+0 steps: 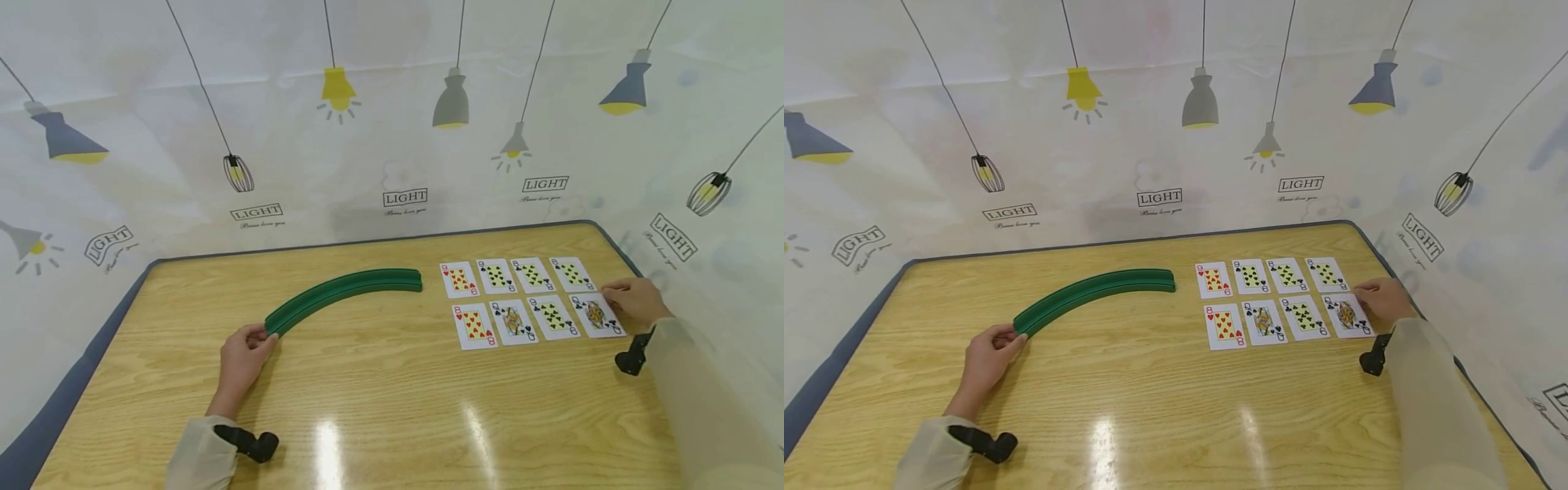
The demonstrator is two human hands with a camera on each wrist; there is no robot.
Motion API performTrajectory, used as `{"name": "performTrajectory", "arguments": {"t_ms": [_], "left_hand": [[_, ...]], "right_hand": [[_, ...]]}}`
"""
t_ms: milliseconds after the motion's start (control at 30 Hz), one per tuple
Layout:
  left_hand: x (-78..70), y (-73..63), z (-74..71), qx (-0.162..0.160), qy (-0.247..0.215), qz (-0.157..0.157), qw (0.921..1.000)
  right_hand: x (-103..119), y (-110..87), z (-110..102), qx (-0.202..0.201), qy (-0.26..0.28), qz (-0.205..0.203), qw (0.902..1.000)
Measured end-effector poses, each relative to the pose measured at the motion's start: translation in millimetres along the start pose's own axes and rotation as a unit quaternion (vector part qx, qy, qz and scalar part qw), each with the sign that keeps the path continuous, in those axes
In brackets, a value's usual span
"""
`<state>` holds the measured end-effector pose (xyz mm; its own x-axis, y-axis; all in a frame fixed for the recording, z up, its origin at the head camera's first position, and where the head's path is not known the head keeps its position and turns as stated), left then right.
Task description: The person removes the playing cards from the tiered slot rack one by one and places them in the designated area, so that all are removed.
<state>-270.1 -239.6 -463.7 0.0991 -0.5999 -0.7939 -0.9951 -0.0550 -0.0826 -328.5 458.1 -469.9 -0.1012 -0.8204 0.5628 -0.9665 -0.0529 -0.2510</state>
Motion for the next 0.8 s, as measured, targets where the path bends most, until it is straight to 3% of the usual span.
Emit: {"name": "performTrajectory", "arguments": {"t_ms": [267,400,567,633,800], "left_hand": [[-0.9,0.8,0.6,0.008,0.002,-0.003,1.0],[-4.5,-1.6,-0.1,0.04,0.009,-0.001,0.9992],[-20.1,-5.2,-18.6,0.074,0.043,0.013,0.9962],[-30.8,-4.4,-34.2,0.063,0.056,0.031,0.996],[-54.7,4.9,-70.5,0.021,0.108,0.085,0.9903]], "right_hand": [[2.9,-9.7,-8.4,-0.021,0.011,0.002,0.9997],[-2.9,-8.9,-13.7,-0.027,0.036,0.002,0.999],[-4.8,3.9,-27.0,-0.06,0.019,-0.032,0.9975],[19.9,2.1,-32.2,-0.054,0.006,-0.054,0.9971],[114.8,-10.1,-37.0,-0.008,-0.006,-0.108,0.9941]]}}
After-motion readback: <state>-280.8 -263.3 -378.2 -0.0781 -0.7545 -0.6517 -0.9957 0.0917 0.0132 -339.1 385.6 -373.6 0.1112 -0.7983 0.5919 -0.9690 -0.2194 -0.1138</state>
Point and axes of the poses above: each hand's wrist, its own y-axis towards the middle knuckle, its own z-axis out of the palm, x = y × z, the point moved 10 cm from there along y, towards the middle knuckle, and after that the axes turned 11 degrees about x, right-handed, at the moved point
